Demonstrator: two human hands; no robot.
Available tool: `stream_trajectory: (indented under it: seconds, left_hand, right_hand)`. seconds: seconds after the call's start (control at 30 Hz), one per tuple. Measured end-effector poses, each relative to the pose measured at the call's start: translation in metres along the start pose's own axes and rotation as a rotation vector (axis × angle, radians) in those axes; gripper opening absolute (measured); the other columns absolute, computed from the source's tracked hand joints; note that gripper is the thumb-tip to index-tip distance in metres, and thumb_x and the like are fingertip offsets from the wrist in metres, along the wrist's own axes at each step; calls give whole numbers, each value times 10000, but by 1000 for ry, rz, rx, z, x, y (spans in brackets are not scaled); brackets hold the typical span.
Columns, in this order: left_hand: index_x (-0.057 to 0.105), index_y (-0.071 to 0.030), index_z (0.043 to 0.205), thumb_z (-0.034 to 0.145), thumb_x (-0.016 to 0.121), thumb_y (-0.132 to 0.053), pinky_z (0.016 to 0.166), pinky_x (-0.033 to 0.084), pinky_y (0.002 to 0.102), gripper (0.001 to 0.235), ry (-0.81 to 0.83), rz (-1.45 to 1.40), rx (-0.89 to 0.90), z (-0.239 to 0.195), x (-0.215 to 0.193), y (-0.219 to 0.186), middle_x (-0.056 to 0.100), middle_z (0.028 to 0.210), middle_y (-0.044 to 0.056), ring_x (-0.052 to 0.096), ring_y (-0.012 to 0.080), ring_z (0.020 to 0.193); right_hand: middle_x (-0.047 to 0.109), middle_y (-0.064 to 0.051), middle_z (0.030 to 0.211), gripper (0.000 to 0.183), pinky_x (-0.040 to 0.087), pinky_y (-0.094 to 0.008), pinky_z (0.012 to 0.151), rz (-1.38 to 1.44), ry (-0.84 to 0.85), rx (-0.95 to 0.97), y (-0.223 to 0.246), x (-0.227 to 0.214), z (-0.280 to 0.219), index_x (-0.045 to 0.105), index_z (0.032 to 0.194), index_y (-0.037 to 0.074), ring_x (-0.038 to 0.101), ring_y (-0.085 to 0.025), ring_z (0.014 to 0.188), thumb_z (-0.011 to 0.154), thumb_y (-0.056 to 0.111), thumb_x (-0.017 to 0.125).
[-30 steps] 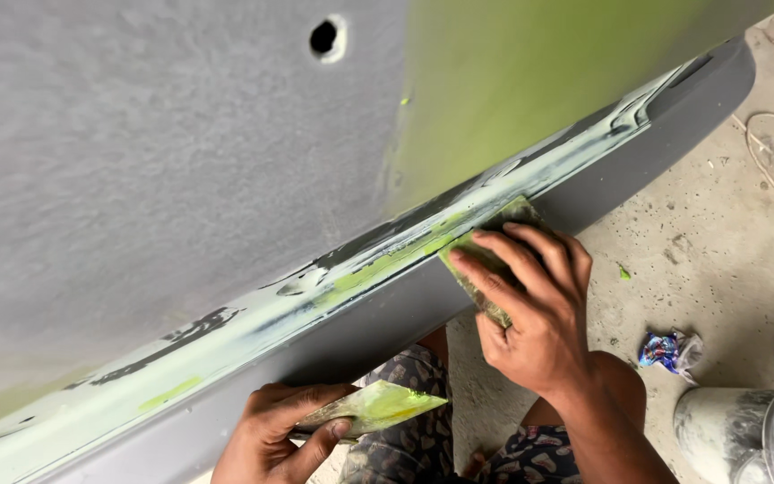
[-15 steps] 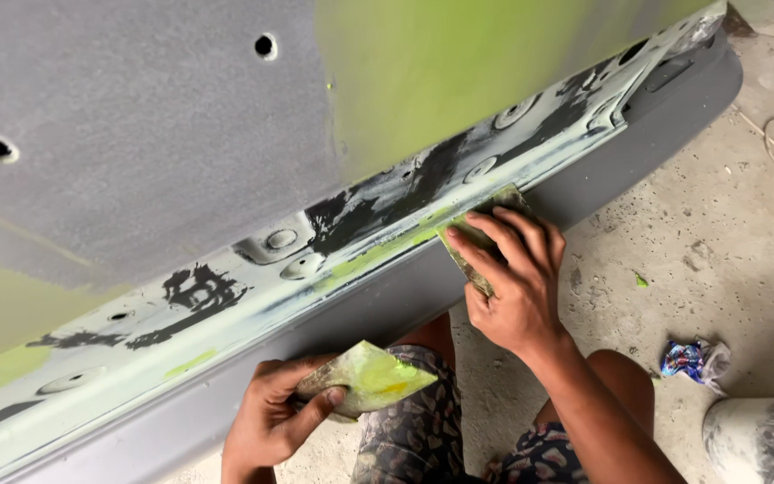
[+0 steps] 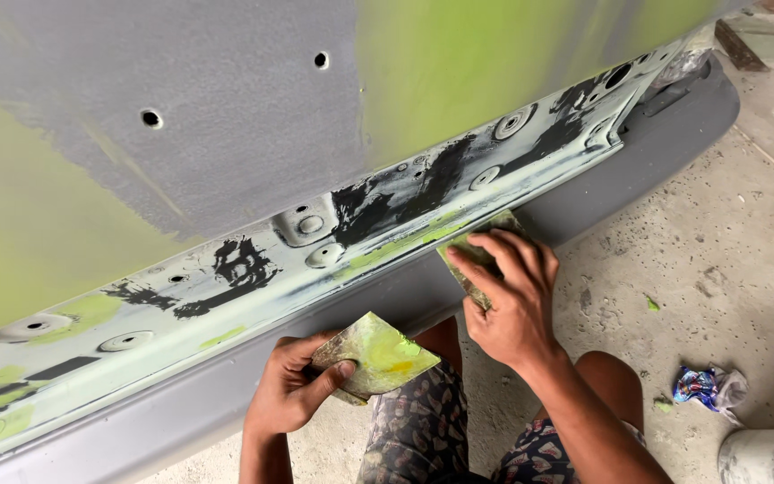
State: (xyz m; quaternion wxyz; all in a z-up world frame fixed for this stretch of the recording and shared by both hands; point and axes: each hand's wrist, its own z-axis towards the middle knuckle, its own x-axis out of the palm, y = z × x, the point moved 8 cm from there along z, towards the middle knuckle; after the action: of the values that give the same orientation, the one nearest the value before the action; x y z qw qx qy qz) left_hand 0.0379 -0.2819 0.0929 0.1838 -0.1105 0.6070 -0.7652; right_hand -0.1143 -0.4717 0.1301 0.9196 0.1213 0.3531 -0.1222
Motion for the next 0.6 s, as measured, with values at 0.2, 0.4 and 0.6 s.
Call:
stream_trajectory:
  seconds: [0.2,0.4,0.6]
  left_hand:
    - [722,21,1043,881,674,-134,445,403,225,229,-1,3,22,0,-1,0,568,653,-44,455,53,560]
    - [718,17,1003,878,667,-122,436,482,225,194,13,11,21,2,0,-3,579,645,-40,496,53,549]
    - [727,28,1011,882,669,-130,467,525,245,213,1,-39,23,1,0,-5,652,687,-21,563,56,598]
  right_hand:
    - [629,57,1297,590,309,-449,975,-169,123,185,-30,-2,20,675,1248,284,504,-210,1180,680,136,737]
    - [615,88,1303,595,303,-457,944,-210,274,269,-14,9,24,662,1254,315,494,-212,1153,670,260,767]
    - [609,94,1301,600,299,-476,927,-211,334,282,-2,12,26,644,1281,337,485,-222,1171,691,289,738]
